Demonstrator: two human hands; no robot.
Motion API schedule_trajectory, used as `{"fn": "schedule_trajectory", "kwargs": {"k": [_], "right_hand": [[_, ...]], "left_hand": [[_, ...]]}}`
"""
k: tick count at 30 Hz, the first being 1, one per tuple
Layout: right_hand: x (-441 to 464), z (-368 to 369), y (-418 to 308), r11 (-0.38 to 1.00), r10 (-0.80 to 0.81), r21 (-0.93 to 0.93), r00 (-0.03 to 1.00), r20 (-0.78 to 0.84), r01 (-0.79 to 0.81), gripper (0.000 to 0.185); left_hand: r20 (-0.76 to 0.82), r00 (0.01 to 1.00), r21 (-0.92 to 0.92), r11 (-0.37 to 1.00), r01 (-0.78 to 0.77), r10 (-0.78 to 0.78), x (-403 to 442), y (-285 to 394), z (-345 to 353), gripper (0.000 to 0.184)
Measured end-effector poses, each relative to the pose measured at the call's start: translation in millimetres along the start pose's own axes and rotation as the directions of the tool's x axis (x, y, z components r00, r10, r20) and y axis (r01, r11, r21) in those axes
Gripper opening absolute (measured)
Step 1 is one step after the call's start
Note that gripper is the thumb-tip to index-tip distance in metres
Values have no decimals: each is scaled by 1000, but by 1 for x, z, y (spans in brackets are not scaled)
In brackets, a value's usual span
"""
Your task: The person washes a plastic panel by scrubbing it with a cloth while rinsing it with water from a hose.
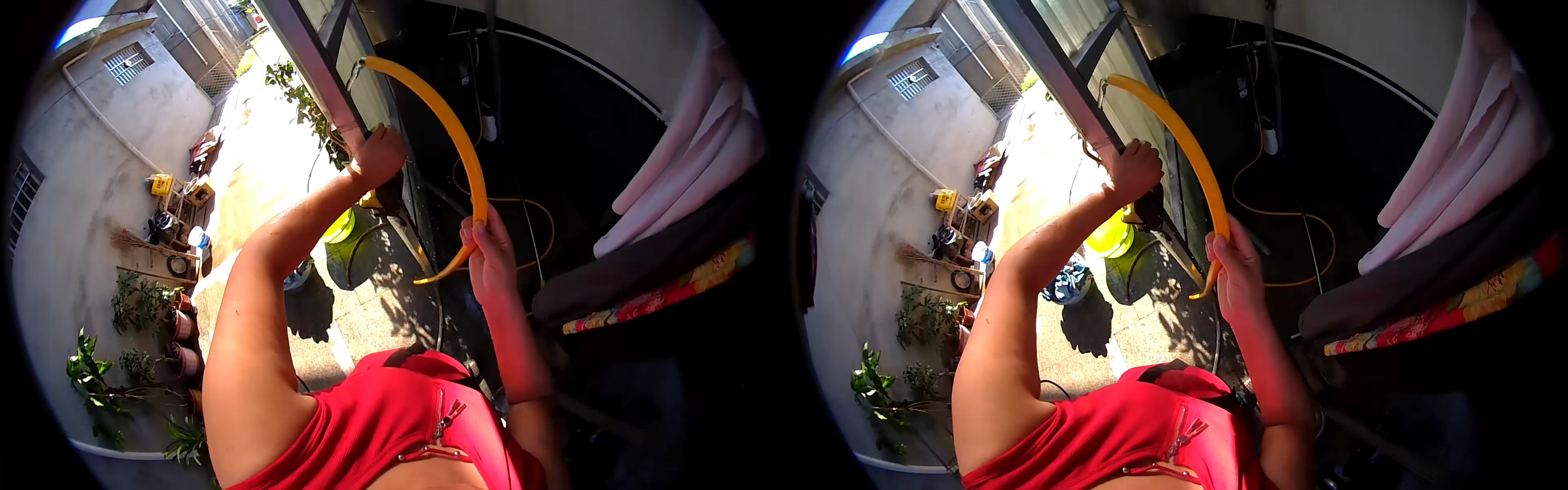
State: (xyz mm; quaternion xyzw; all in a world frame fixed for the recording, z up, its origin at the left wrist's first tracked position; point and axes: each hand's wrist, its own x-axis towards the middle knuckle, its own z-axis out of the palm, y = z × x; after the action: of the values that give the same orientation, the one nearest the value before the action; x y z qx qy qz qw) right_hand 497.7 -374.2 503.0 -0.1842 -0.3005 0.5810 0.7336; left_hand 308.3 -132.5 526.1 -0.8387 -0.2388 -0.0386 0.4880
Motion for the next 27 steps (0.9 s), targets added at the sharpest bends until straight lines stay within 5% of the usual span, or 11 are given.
{"fn": "schedule_trajectory", "kwargs": {"k": [4,10,11,12,15,16,17,21,22,25,27], "right_hand": [[42,24,31,994,44,93,986,160,-60,43],[60,56,92,954,118,226,941,318,-196,41],[61,62,98,944,154,229,932,327,-237,41],[61,69,103,933,191,233,924,331,-276,41],[67,76,114,898,253,261,901,353,-355,40],[69,75,120,888,269,269,896,354,-373,39],[72,73,125,879,286,275,891,353,-391,39],[80,68,149,898,233,272,899,370,-345,38],[80,66,152,896,249,265,898,362,-356,39],[79,62,165,902,257,251,903,345,-352,39],[79,58,171,903,254,244,897,361,-354,39]], "left_hand": [[59,997,-2,999,45,-45,-24,-76,-57,23],[-85,982,387,902,189,-169,-53,-191,-87,17],[45,955,381,889,253,-292,-51,-208,-101,18],[-192,962,252,938,238,-193,-62,-239,-94,21],[-277,936,498,801,332,-216,-55,-295,-123,20],[-339,936,557,781,283,-97,-57,-316,-131,20],[-270,958,673,691,262,-99,-51,-320,-150,22],[-241,844,656,561,506,-480,-67,-349,-111,31],[-313,865,589,635,500,-392,-77,-346,-99,24],[32,891,588,730,349,-452,-106,-313,-60,37],[27,862,581,710,399,-506,-129,-295,-27,46]]}}
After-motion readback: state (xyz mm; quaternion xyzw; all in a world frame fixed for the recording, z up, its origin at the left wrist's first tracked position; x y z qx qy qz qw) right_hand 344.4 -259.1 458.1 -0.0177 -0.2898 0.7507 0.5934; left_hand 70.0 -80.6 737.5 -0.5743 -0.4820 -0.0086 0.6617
